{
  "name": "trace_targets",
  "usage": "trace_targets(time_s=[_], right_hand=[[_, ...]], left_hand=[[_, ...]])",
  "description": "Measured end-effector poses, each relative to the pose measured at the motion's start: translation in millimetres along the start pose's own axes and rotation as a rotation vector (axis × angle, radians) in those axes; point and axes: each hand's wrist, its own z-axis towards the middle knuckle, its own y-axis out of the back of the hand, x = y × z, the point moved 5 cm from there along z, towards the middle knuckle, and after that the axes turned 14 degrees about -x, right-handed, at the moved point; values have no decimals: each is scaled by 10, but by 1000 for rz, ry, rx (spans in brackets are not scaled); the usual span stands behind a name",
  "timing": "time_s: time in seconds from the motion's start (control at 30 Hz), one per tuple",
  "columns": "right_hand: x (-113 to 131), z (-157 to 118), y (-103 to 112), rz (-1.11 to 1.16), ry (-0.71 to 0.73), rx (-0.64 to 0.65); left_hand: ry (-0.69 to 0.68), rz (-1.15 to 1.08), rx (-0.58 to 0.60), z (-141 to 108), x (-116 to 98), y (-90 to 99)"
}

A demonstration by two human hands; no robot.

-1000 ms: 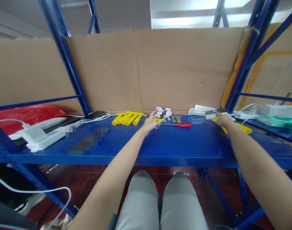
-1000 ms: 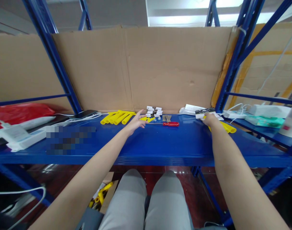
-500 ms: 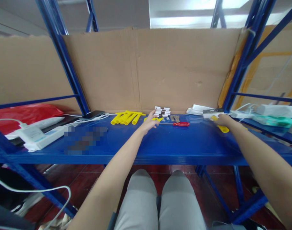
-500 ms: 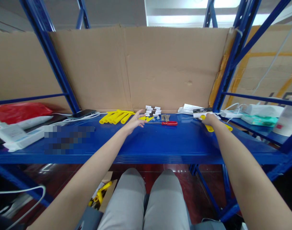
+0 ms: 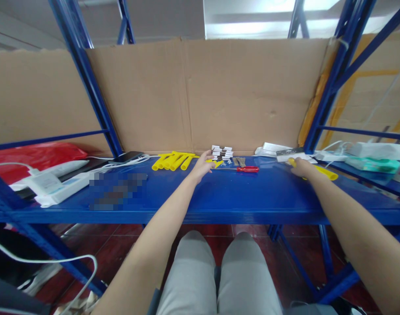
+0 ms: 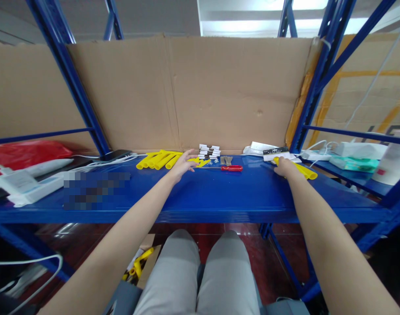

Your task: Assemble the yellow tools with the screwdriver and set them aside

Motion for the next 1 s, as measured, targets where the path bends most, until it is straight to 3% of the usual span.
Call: trace_targets(time_s=[0.2,0.5,0.87,1.0], right_hand=[[3,-15,4,-29,-52,49],[-56,-178,183,-60,-75,-62],[-304,-253,92,40,-347,-12],[-399,-195,8,53,-355,-14]], left_hand=[[-1,11,7,-4,3,-6],[-11,-9,-17,14,8,7],[-12,-23,-13,13,16,19],[-9,-5,-10,25,21,21]])
